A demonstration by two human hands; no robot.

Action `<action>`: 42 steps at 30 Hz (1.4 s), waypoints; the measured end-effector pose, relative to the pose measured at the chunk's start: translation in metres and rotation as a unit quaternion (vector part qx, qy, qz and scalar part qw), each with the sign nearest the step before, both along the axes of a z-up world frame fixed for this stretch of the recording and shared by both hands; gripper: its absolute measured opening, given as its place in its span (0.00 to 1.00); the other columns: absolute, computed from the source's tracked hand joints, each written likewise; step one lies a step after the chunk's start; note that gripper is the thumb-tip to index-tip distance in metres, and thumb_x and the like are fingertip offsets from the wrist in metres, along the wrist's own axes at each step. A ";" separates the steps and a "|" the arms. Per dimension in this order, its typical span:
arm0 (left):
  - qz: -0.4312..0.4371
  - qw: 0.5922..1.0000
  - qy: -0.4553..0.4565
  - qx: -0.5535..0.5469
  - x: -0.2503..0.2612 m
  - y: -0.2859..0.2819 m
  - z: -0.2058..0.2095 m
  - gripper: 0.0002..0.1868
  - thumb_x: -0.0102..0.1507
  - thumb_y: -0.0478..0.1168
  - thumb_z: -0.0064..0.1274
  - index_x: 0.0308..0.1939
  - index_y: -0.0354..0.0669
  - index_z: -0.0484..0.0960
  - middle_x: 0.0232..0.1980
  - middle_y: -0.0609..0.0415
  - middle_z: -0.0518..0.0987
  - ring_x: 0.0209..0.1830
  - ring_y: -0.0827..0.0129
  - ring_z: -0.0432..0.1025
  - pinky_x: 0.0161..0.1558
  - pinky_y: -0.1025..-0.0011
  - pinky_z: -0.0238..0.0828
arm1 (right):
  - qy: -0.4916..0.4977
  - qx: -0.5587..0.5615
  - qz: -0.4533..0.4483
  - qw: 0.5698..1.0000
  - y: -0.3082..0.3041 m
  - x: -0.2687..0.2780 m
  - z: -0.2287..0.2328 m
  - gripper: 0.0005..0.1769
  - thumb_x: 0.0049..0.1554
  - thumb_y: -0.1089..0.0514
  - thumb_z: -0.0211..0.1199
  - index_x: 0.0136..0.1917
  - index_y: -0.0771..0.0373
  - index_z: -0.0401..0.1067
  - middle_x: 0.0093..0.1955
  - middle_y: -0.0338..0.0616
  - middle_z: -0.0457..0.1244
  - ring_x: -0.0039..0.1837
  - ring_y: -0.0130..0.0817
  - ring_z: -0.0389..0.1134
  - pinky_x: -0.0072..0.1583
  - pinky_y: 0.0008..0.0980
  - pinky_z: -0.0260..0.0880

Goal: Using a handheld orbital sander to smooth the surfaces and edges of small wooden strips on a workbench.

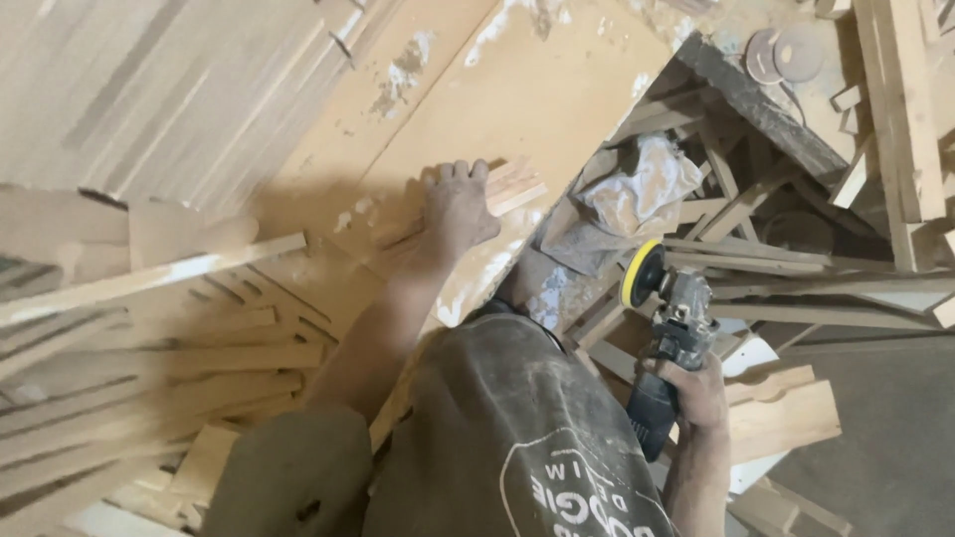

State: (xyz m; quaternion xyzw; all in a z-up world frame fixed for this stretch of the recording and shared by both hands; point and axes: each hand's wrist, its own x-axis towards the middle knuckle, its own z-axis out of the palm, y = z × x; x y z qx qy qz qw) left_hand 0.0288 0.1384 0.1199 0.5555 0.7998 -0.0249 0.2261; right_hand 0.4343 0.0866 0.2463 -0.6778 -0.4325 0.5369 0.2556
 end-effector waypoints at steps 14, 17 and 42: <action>0.112 0.986 0.083 0.090 -0.033 -0.117 -0.010 0.45 0.52 0.59 0.75 0.68 0.49 0.73 0.64 0.51 0.77 0.71 0.53 0.69 0.78 0.44 0.59 | -0.406 -0.020 0.336 0.850 0.110 -0.089 0.012 0.38 0.42 0.44 0.84 0.64 0.60 0.83 0.59 0.60 0.76 0.70 0.63 0.74 0.68 0.63 0.73; 0.112 0.989 0.026 0.094 -0.038 -0.117 -0.034 0.43 0.54 0.56 0.75 0.69 0.50 0.73 0.63 0.51 0.76 0.72 0.53 0.67 0.79 0.42 0.54 | -0.428 0.025 0.387 0.816 0.138 -0.115 0.003 0.38 0.39 0.42 0.84 0.61 0.57 0.83 0.57 0.56 0.77 0.69 0.61 0.75 0.67 0.61 0.74; 0.101 0.963 0.006 0.250 -0.039 -0.125 -0.058 0.42 0.46 0.51 0.77 0.62 0.52 0.77 0.53 0.56 0.75 0.59 0.57 0.70 0.56 0.54 0.70 | -0.519 -0.014 0.526 0.673 0.119 -0.268 0.047 0.41 0.40 0.34 0.84 0.62 0.56 0.87 0.60 0.54 0.78 0.70 0.53 0.76 0.71 0.54 0.77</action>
